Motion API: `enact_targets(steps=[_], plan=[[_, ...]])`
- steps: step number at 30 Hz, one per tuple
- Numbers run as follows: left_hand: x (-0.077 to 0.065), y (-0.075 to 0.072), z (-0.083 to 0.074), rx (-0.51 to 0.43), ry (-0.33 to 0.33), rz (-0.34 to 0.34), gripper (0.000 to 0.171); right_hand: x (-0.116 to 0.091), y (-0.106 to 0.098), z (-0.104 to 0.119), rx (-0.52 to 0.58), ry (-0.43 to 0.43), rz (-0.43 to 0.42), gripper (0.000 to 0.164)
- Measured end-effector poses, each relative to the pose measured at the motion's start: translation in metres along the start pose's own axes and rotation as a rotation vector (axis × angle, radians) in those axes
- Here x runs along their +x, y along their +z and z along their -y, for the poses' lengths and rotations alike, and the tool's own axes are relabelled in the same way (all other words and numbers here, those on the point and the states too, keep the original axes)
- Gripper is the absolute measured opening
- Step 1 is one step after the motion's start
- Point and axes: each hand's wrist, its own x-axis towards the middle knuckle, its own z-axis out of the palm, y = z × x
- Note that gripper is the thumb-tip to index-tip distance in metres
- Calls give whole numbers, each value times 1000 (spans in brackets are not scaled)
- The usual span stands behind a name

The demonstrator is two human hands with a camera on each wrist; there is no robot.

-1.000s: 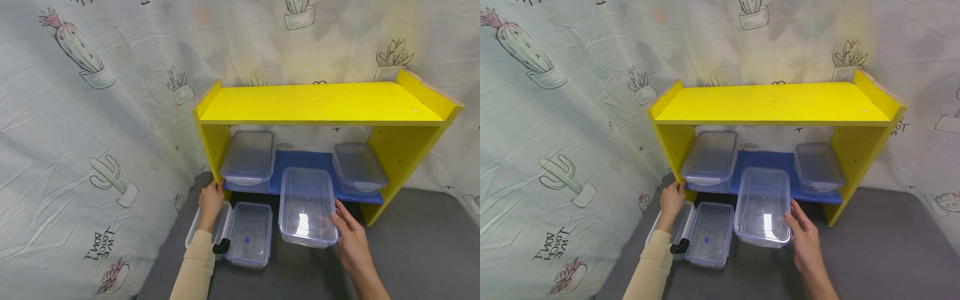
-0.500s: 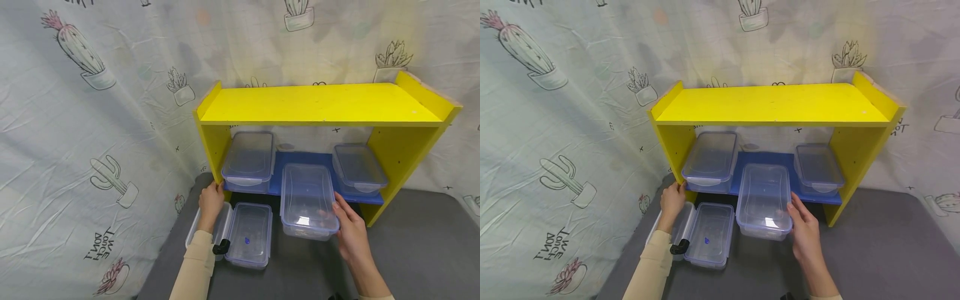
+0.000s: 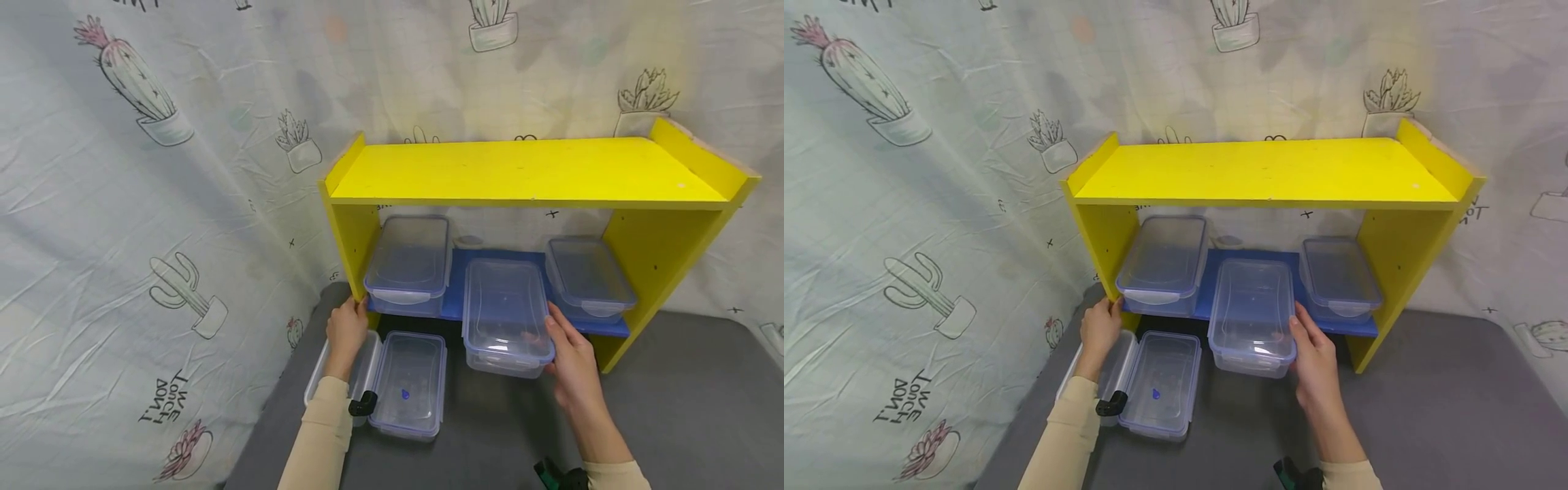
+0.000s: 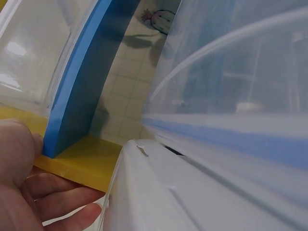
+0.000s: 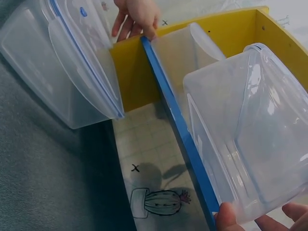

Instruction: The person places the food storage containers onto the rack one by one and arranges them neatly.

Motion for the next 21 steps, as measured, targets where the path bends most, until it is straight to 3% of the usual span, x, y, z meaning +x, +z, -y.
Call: enact_targets(steps=[21], plan=[[-2,0,0,3,1,-9,33,14,5,3,-28,-7,-122,57]])
